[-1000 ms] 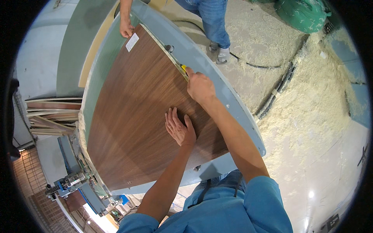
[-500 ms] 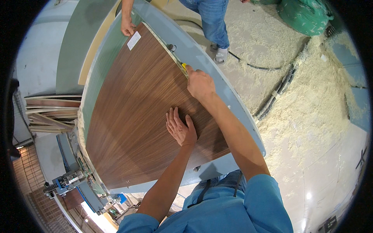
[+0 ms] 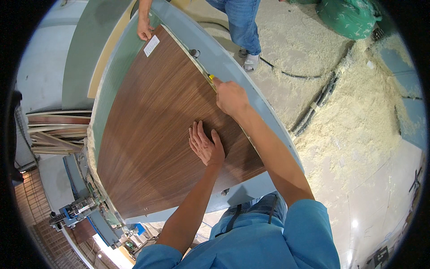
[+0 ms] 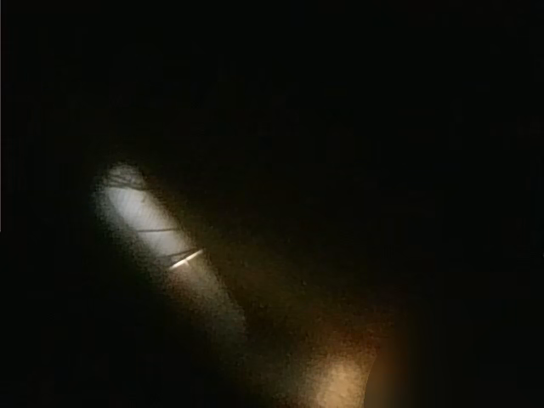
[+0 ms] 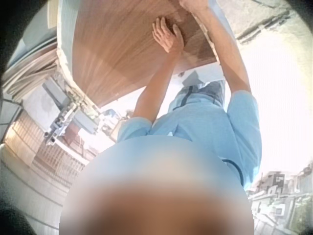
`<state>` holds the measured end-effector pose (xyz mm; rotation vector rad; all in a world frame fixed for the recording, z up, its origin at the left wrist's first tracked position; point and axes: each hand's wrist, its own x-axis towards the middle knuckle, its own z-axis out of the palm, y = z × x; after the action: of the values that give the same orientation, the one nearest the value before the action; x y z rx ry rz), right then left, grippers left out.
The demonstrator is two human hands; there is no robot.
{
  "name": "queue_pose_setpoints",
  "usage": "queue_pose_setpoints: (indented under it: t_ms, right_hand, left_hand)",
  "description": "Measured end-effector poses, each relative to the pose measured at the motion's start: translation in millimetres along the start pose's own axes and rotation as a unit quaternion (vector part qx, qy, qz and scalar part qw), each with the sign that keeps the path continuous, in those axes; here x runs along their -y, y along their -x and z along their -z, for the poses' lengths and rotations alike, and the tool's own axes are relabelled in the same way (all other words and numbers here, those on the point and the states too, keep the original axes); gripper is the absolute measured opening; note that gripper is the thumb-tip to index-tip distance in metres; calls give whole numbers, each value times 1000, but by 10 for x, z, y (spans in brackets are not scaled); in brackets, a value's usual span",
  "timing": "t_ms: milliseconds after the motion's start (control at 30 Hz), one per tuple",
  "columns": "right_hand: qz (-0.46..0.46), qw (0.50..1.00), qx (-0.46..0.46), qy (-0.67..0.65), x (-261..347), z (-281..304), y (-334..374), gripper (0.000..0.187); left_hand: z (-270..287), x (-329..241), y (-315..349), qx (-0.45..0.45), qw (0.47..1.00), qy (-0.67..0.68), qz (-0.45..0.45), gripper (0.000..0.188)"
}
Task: The person cleans a large wood panel on a workbench using a blue air hose, then trims its edges with a yellow utility knife. They move the panel to a table, trim another panel, and remove a thin strip from the edge.
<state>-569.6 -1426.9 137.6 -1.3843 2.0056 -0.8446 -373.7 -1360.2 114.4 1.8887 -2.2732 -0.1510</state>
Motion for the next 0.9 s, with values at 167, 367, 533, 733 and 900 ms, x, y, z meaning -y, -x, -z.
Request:
queue_pose_setpoints:
  t_ms: [167,367,533,733,900]
  right_hand:
    - [-22,1000,12,-6,-37,45,278,42]
    - [-33,999,31,-6,-89,135,557,42]
    - [-29,999,36,-29,-209,193,959,43]
    - [-21,999,42,-25,-341,249,1400,47]
    - [-20,999,31,-19,-393,238,1685,41]
  left_hand:
    - [0,-14,8,-13,1000,3,-6,58]
    - [0,-28,10,-7,1000,-5,1,57]
    - [-4,-19,29,-10,1000,-1,-4,57]
    - [-18,-7,48,-15,1000,-4,-15,56]
    - [-21,-6,58,-30,999,-2,-28,55]
